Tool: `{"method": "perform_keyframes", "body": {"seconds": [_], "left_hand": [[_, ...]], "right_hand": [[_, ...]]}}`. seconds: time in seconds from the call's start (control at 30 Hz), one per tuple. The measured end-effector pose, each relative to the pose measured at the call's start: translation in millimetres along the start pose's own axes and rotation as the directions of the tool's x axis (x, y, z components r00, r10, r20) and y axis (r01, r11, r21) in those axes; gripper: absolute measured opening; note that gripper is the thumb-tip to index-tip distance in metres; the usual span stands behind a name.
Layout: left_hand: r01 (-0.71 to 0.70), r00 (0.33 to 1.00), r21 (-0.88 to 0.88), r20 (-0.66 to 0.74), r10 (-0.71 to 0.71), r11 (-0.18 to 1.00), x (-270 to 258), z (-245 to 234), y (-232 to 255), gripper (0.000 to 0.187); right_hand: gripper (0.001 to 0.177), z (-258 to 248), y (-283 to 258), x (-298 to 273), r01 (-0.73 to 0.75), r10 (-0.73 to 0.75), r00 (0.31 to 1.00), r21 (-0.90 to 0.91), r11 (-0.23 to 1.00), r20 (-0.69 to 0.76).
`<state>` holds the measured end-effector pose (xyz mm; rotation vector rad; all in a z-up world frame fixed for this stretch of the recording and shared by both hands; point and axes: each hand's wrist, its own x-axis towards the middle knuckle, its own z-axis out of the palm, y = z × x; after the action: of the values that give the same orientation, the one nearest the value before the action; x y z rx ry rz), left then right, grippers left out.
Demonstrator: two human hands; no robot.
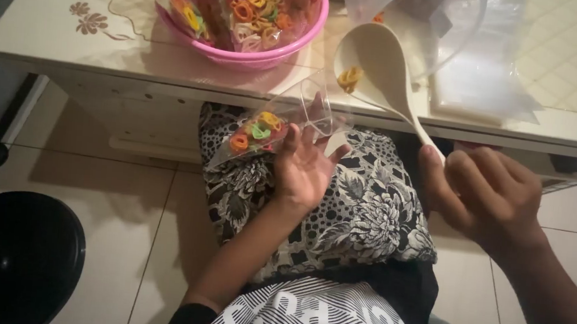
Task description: Manually scooping various snacks from large bowls into small plastic bags for packaging.
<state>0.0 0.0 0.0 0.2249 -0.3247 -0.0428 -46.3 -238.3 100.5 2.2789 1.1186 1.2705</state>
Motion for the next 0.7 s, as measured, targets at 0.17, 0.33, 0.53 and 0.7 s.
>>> {"method": "perform_keyframes", "body": {"seconds": [0.17,0.33,0.53,0.7], "left_hand": [[0.025,0.997,0.025,-0.068,-0.023,0.999,2.8,1.0,-0.5,0.071],[0.052,0.997,0.020,-0.057,-0.051,0.998,0.7,-0.5,-0.2,0.072],[0.043,0.995,0.048,-0.096,-0.038,0.998,1.0,-4.2,-1.6,0.059],[0.064,0.991,-0.018,-0.121,-0.066,0.998,2.8,-0.1,-1.5,0.076]], "right_hand": [[0.022,34.7,25.5,-36.0,0.001,-0.002,1.000,-0.028,1.000,-0.028],[0.013,34.4,34.6,-13.2,-0.120,0.118,0.993,-0.048,0.992,-0.031],[0.008,81.6,55.7,7.7,-0.444,0.402,0.895,0.332,0.832,0.191],[0.009,156.9,101.1,29.8,-0.449,0.469,0.877,0.525,0.723,0.105]]}}
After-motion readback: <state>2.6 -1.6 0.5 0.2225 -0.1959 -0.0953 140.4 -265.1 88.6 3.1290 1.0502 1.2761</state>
